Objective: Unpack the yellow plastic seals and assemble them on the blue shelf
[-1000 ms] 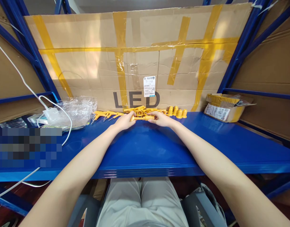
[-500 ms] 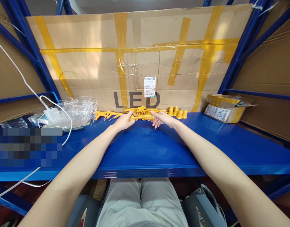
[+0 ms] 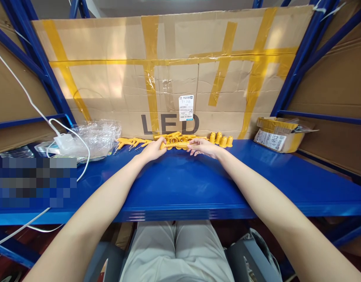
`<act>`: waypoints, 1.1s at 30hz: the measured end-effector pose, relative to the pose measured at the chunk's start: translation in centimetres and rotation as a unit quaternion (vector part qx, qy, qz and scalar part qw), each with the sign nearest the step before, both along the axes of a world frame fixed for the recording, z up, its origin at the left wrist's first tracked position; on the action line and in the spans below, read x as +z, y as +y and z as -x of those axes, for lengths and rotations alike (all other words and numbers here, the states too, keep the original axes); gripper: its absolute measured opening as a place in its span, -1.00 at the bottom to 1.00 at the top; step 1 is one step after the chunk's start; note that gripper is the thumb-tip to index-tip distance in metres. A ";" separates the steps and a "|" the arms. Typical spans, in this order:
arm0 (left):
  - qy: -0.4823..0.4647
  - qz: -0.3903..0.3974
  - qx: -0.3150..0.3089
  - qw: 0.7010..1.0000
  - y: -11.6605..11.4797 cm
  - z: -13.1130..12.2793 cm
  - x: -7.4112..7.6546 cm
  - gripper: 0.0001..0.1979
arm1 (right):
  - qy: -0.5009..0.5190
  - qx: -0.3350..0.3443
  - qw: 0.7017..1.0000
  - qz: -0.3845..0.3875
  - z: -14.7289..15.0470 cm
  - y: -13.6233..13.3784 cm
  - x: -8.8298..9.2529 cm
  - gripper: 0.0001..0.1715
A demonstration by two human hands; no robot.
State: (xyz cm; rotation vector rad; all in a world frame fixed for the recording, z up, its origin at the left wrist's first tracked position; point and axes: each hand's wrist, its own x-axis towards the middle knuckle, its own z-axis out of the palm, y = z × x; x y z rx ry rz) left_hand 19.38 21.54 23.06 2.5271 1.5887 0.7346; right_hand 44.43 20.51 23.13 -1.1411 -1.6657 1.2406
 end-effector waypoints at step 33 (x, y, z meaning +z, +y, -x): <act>0.009 -0.002 -0.020 1.000 -0.8 -1.3 0.2 -0.76 | -0.075 -0.013 0.990 0.114 0.4 -0.1 0.3 -0.18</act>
